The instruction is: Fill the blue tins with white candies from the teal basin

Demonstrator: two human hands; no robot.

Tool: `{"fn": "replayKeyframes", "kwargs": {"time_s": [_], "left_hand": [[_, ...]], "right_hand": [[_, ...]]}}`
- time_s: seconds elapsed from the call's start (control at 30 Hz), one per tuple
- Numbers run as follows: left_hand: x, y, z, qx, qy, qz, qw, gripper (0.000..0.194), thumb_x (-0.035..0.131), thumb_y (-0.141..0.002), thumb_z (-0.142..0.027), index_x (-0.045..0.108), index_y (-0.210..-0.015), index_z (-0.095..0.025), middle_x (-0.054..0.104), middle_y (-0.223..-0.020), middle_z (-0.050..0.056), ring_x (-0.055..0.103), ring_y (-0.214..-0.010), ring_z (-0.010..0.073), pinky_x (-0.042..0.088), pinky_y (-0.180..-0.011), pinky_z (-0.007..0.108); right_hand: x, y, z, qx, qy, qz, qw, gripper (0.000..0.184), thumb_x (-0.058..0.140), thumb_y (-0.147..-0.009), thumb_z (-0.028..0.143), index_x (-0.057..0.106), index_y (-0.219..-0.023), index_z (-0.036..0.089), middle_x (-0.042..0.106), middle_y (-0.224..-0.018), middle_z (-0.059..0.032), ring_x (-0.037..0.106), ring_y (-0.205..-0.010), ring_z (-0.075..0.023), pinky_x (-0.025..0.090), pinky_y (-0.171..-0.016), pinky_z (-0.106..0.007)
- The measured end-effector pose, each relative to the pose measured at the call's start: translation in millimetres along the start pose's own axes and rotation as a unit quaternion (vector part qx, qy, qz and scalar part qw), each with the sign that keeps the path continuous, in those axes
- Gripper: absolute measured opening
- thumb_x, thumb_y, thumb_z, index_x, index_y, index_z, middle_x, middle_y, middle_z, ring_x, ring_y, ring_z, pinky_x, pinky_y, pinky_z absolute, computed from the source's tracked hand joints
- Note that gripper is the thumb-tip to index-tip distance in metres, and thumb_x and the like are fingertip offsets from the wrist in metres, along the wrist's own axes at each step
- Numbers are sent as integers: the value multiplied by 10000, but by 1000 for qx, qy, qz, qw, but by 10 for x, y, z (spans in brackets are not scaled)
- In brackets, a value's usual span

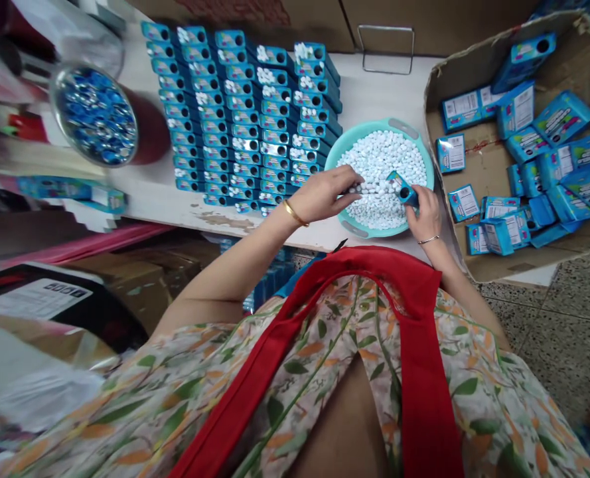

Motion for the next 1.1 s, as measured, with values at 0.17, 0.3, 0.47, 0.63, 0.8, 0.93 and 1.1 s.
{"fn": "replayKeyframes", "kwargs": {"time_s": [0.17,0.3,0.47,0.63,0.8,0.93,1.1], "left_hand": [[-77,-134,-310,-21,-80,16,996,269,539,-1063,-223,680,-1289,-183,702,-1119,123,695,-1087,289,560,-909,401],[-117,-183,-573,-9,-72,-22,997,309,420,-1117,-242,718,-1178,-185,658,-999,135,682,-1065,328,550,-903,481],[-60,-55,-134,-55,-32,-66,996,257,470,-1103,-316,713,-1137,-237,665,-1063,141,644,-1112,357,541,-944,531],[598,102,800,-182,-50,26,982,209,560,-993,-194,704,-1143,-224,695,-1204,188,661,-1138,389,564,-939,536],[1405,-250,720,-195,12,99,976,308,502,-1009,-121,675,-1261,-142,681,-1397,217,660,-1259,334,549,-1061,451],[1674,-603,441,-170,78,75,979,410,468,-976,-73,642,-1341,-141,654,-1473,218,644,-1333,316,500,-1169,433],[1537,-458,530,-156,142,43,977,385,536,-968,-148,629,-1342,-160,688,-1398,204,677,-1234,303,524,-1126,435]], "right_hand": [[60,-23,118,-22,-2,20,1000,461,521,-1016,412,626,-1429,237,737,-1378,-182,680,-1318,-356,576,-1181,-599],[122,-14,125,-23,-8,40,999,479,518,-1014,407,616,-1448,231,733,-1391,-186,670,-1333,-366,558,-1199,-624],[126,29,51,-21,-27,25,999,485,500,-1028,425,600,-1457,221,718,-1393,-197,666,-1343,-370,554,-1202,-620],[-38,81,-104,13,-24,-7,1000,497,527,-1039,504,586,-1456,239,703,-1379,-184,678,-1320,-374,567,-1179,-626],[-176,106,-190,28,-11,-32,999,540,554,-1043,604,598,-1440,241,707,-1332,-186,695,-1277,-376,589,-1137,-644],[-186,145,-226,40,-18,-57,997,567,579,-1036,645,588,-1443,250,712,-1292,-157,719,-1228,-349,627,-1078,-630],[-176,174,-301,57,-61,-70,994,592,615,-1021,618,558,-1467,234,698,-1308,-153,717,-1239,-343,621,-1088,-634]]}}
Point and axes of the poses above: each hand's wrist, its own y-axis away from the middle knuckle, its own x-axis out of the palm, z = x × y, the point moved 6 cm from there along -y, towards the middle knuckle
